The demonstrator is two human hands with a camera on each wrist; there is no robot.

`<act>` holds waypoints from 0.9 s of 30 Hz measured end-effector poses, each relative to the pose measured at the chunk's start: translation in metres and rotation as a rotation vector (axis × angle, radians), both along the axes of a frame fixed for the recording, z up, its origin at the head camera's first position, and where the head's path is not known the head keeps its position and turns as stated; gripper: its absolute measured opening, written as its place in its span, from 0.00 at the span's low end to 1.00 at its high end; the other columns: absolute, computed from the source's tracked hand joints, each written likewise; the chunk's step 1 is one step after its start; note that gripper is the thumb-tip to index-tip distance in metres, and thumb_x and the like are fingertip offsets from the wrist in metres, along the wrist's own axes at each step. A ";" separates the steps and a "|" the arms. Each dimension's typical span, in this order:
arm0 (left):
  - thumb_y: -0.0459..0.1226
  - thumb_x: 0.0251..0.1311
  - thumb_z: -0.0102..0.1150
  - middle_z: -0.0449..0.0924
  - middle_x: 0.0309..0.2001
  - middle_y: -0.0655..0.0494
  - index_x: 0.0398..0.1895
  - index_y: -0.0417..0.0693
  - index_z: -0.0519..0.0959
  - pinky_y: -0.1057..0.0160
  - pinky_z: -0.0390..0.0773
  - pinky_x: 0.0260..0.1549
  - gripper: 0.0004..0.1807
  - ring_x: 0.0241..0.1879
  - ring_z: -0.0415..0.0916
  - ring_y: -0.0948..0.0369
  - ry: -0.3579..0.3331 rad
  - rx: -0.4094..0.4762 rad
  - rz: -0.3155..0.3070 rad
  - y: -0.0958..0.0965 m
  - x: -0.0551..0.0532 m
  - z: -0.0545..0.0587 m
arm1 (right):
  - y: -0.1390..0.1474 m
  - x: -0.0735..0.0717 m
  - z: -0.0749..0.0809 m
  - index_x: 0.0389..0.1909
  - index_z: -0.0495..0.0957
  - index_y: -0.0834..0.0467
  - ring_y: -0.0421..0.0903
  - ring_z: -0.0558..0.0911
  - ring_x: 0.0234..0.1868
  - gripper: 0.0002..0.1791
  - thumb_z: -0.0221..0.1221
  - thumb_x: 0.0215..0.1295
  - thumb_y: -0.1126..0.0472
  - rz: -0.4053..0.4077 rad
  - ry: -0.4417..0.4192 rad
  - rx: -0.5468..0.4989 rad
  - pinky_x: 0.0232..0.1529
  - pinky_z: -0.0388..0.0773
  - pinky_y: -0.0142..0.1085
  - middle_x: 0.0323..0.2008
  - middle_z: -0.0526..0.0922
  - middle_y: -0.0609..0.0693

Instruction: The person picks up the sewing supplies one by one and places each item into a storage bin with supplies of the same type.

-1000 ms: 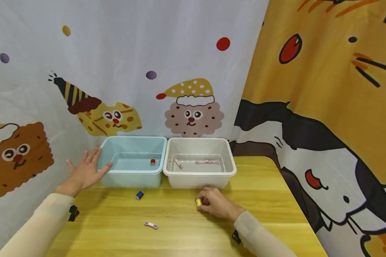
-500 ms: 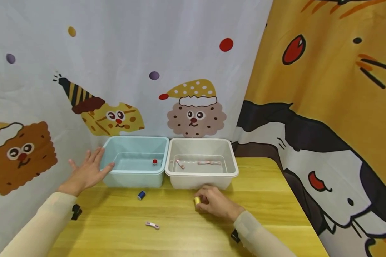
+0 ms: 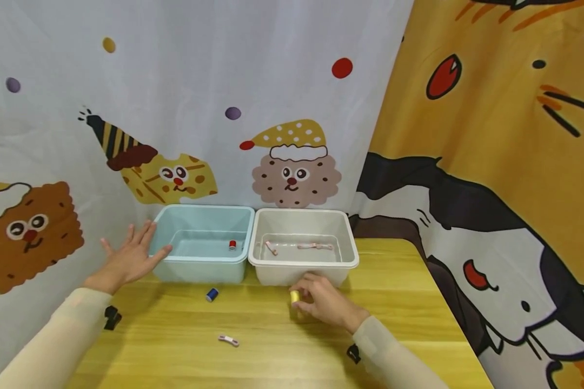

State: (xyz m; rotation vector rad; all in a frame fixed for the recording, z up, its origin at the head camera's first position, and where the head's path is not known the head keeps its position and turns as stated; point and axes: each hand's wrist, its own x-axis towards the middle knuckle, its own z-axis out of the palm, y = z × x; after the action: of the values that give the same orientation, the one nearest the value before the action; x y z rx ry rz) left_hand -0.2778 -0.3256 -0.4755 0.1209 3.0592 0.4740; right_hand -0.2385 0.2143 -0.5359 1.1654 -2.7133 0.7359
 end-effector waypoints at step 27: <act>0.76 0.84 0.41 0.34 0.98 0.39 0.99 0.45 0.40 0.04 0.19 0.75 0.61 0.95 0.30 0.24 0.003 -0.028 -0.031 -0.007 0.001 0.007 | -0.024 0.000 0.047 0.62 0.91 0.57 0.45 0.93 0.46 0.19 0.78 0.77 0.54 0.075 -0.010 -0.022 0.51 0.94 0.36 0.49 0.94 0.45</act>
State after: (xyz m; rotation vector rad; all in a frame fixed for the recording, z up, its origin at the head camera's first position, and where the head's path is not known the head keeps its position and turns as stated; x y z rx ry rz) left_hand -0.2769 -0.3331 -0.4687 0.1678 3.0609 0.4299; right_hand -0.2386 0.1898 -0.4885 1.2674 -2.6756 0.7819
